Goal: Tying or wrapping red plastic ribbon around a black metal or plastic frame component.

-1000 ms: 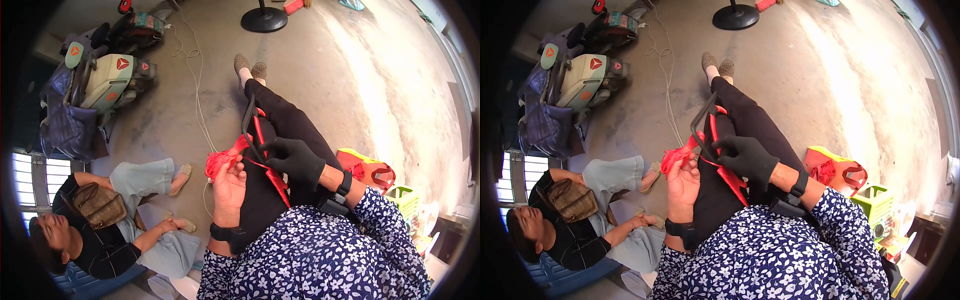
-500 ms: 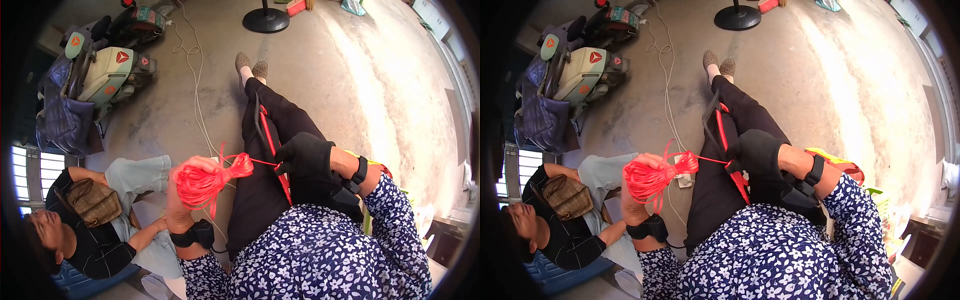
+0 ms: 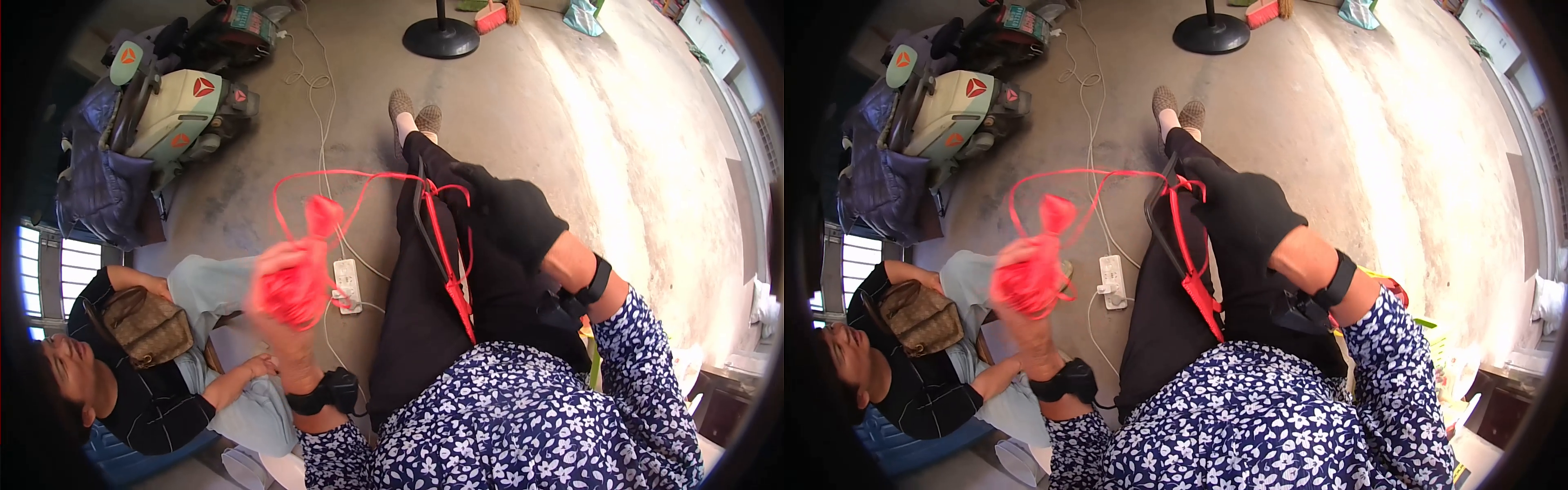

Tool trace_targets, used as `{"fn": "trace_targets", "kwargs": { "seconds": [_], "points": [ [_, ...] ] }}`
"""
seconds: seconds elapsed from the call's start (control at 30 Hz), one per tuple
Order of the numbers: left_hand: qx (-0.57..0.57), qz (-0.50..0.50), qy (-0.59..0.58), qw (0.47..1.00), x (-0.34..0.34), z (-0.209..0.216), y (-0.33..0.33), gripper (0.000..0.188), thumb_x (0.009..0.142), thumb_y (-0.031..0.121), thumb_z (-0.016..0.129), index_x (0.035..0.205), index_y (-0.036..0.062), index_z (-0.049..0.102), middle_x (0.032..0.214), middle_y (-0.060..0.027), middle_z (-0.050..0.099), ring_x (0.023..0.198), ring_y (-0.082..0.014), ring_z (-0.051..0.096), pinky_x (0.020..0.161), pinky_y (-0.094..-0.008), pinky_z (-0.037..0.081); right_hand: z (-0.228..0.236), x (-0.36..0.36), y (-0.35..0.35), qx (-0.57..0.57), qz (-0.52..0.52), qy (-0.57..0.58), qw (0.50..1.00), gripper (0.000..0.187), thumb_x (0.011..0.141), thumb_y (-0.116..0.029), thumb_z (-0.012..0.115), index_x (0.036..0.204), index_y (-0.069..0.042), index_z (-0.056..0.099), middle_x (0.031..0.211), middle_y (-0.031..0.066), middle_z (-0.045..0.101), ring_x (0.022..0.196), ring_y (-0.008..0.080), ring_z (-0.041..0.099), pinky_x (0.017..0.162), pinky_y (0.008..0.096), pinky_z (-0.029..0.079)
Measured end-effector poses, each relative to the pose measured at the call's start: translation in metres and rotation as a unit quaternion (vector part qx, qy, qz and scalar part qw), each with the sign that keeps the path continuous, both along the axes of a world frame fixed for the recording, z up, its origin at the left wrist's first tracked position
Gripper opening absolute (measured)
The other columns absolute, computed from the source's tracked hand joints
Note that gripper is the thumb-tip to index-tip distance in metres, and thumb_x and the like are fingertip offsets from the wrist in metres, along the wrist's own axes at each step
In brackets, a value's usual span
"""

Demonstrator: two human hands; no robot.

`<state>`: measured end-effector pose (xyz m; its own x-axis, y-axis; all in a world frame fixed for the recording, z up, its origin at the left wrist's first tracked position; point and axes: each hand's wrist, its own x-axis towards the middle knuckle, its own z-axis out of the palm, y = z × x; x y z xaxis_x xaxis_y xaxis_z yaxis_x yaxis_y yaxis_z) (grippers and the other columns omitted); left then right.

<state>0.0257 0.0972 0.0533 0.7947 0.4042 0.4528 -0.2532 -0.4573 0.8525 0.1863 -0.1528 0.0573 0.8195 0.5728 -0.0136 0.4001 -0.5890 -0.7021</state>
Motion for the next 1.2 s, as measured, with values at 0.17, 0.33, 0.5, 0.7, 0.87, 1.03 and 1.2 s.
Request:
{"fn": "trace_targets", "kwargs": {
  "seconds": [0.17,0.33,0.5,0.7,0.87,1.03,1.2],
  "points": [
    [-0.22,-0.108,0.141,0.959,-0.001,-0.069,-0.031,0.029,0.073,-0.007,0.073,0.099,0.0009,0.063,0.103,-0.008,0.066,0.09,-0.0144,0.064,0.08,-0.027,0.053,-0.031,-0.015,-0.012,0.07,-0.001,0.059,0.996,0.024,0.083,-0.015,0.066,0.105,-0.007,0.065,0.087,0.0142,0.068,0.079,0.0242,0.066,0.072,0.0344,0.051],
    [-0.641,-0.146,0.077,0.749,0.024,-0.11,-0.063,0.026,0.088,0.014,0.068,0.111,0.0042,0.061,0.108,-0.0102,0.066,0.097,-0.0208,0.065,0.086,-0.0326,0.054,-0.043,-0.019,-0.007,0.151,0.006,0.372,0.916,0.026,0.087,-0.022,0.068,0.103,-0.001,0.066,0.086,0.0051,0.066,0.075,0.0104,0.06,0.067,0.0289,0.05],
    [-0.698,-0.223,0.016,0.68,0.027,-0.113,-0.072,0.03,0.09,0.019,0.066,0.116,0.0075,0.058,0.113,-0.0063,0.064,0.103,-0.022,0.063,0.086,-0.0352,0.054,-0.043,-0.026,0.006,0.193,0.002,0.454,0.87,0.03,0.089,-0.025,0.067,0.106,0.0,0.065,0.086,0.0031,0.065,0.074,0.0076,0.058,0.065,0.0263,0.049],
    [-0.348,-0.146,0.193,0.906,0.022,-0.079,-0.08,0.021,0.092,0.013,0.062,0.111,0.0032,0.058,0.106,-0.0088,0.065,0.096,-0.0177,0.064,0.074,-0.0279,0.056,-0.064,-0.012,-0.012,0.334,-0.075,0.321,0.883,0.029,0.092,-0.023,0.062,0.11,0.0,0.063,0.095,0.0041,0.065,0.082,0.0136,0.061,0.076,0.0291,0.05],
    [-0.475,-0.409,0.312,0.714,-0.005,-0.045,-0.064,0.043,0.093,0.041,0.06,0.108,0.0007,0.058,0.125,-0.0234,0.055,0.109,-0.0284,0.06,0.073,-0.0298,0.057,0.003,-0.024,-0.067,0.599,-0.06,0.373,0.706,0.041,0.098,-0.029,0.047,0.122,0.004,0.053,0.111,0.0121,0.062,0.105,0.0212,0.059,0.094,0.0342,0.044],
    [-0.687,-0.417,0.068,0.591,0.019,-0.008,-0.113,0.051,0.094,0.054,0.051,0.108,0.0058,0.058,0.139,-0.0181,0.043,0.129,-0.0322,0.043,0.088,-0.0381,0.052,0.038,-0.08,-0.128,0.515,-0.006,0.349,0.783,0.041,0.091,-0.046,0.051,0.091,-0.004,0.052,0.069,0.0068,0.058,0.059,0.0215,0.059,0.06,0.0351,0.049],
    [-0.693,-0.363,0.127,0.61,-0.03,-0.028,-0.069,0.034,0.095,0.041,0.054,0.094,0.0078,0.053,0.091,-0.0116,0.055,0.071,-0.0173,0.054,0.048,-0.026,0.045,0.025,-0.082,-0.168,0.505,0.016,0.419,0.755,0.047,0.091,-0.04,0.051,0.108,0.004,0.052,0.073,0.0122,0.06,0.059,0.0206,0.059,0.056,0.0324,0.048]
  ]
}}
